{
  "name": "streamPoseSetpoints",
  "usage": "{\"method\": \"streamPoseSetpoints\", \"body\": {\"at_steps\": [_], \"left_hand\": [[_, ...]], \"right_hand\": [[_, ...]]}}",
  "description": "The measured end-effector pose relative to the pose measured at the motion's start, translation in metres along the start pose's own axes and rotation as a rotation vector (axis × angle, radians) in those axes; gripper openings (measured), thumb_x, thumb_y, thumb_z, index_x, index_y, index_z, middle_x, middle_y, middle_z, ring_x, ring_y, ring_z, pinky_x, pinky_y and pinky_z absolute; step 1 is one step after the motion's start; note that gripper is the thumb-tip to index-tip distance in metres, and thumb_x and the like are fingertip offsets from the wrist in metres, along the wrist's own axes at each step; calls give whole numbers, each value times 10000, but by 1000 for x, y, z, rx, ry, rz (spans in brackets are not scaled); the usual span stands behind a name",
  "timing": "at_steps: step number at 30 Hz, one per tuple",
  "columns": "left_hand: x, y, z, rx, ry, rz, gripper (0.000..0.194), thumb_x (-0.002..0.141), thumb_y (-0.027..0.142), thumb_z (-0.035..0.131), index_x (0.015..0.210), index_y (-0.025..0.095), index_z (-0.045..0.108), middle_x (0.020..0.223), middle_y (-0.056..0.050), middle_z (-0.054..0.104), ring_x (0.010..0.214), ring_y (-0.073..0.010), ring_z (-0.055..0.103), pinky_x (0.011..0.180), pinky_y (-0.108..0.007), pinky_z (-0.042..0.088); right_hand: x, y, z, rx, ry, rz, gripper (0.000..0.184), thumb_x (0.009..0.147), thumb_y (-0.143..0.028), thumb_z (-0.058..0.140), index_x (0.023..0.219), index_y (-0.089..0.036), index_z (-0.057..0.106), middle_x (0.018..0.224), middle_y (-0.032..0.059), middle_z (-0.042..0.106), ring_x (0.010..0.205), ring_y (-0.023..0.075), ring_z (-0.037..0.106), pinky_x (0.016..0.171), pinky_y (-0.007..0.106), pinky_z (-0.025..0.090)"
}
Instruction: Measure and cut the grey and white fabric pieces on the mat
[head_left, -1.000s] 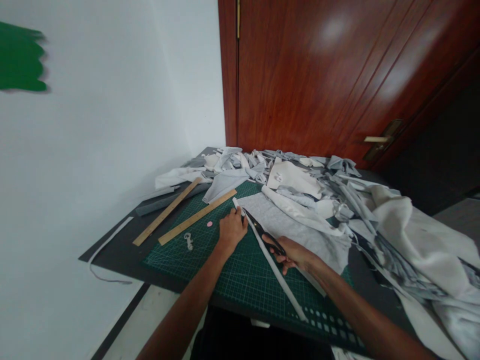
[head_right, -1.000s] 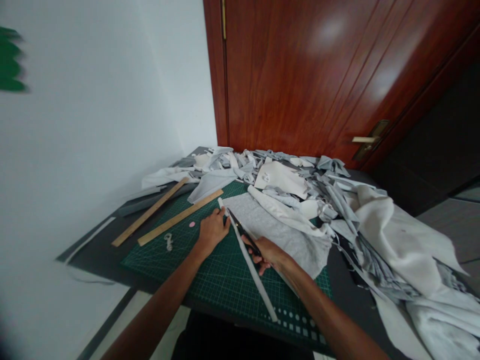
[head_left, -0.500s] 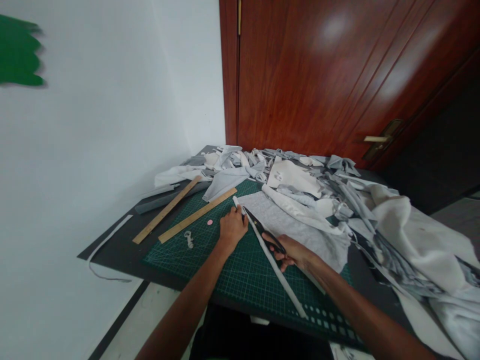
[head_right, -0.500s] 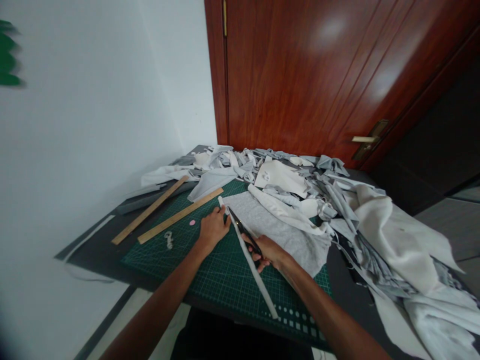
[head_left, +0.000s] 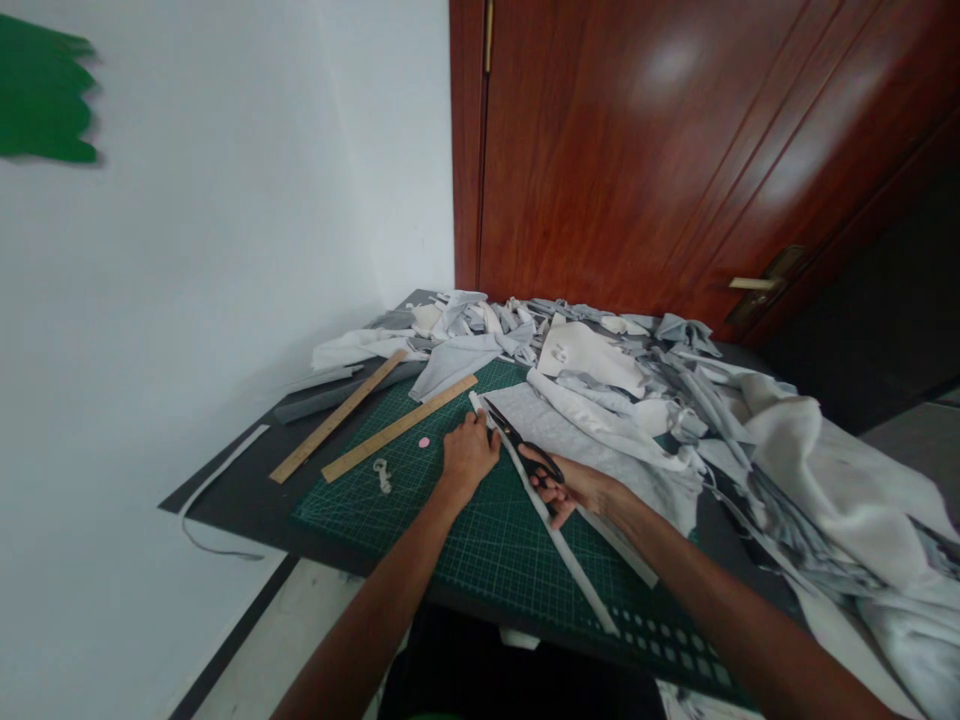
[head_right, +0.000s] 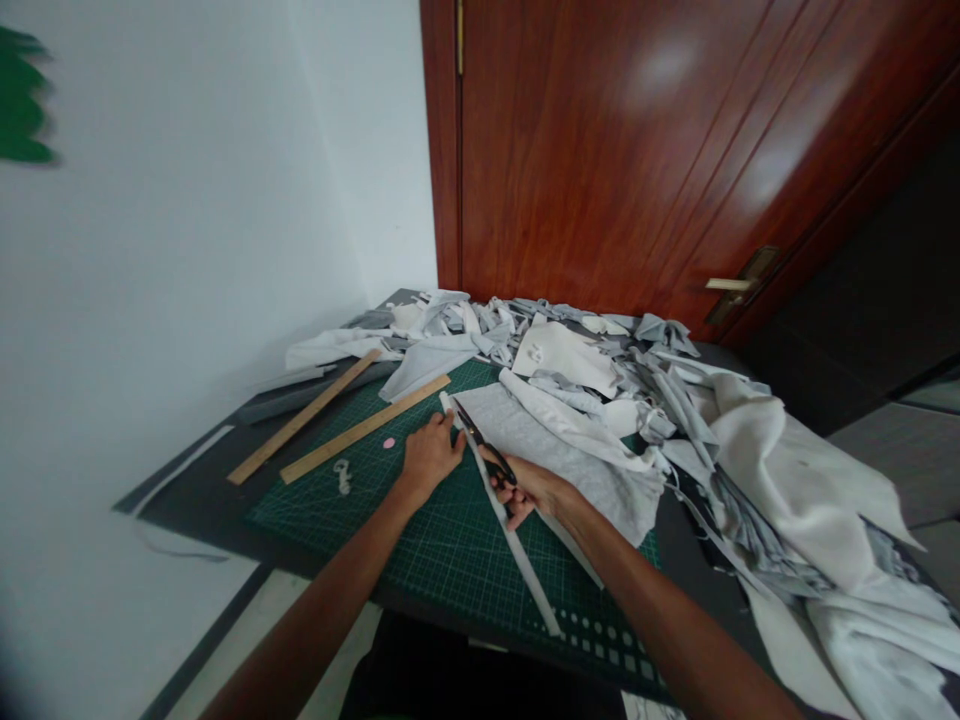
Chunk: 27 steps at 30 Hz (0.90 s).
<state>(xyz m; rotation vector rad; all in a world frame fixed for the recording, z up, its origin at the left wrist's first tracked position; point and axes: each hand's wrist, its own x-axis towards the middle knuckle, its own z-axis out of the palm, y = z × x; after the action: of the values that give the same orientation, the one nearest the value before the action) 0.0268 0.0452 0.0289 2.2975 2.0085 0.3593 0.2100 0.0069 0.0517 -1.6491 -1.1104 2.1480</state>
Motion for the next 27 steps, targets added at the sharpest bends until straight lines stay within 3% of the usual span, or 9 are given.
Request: {"method": "streamPoseSetpoints", "body": {"at_steps": [16,21,27], "left_hand": [[-1,-3,4,-110,61,-69,520,1051,389,456,1498,125,472,1322,-155,667,1139,-285,676,917,-384,533],[2,-4,6,-50,104,-80,423,1044,444,471,1311,150,617,1258,-149,662,1246,-316,563,1057,-429,437],[5,-7,12,-86,139,-75,384,1040,443,491,1264,160,625,1232,-139,664,1205,-322,554,1028,-444,410]], "right_hand": [[4,-11,5,-135,66,19,574,1032,-711,335,767,-217,457,463,-124,392,300,49,284,436,304,603],[3,-11,6,-137,64,22,577,1034,-713,318,785,-214,467,466,-122,399,295,49,286,434,290,595],[1,-15,10,-163,94,21,543,1060,-654,330,778,-210,466,459,-122,390,290,44,276,409,257,571]]}}
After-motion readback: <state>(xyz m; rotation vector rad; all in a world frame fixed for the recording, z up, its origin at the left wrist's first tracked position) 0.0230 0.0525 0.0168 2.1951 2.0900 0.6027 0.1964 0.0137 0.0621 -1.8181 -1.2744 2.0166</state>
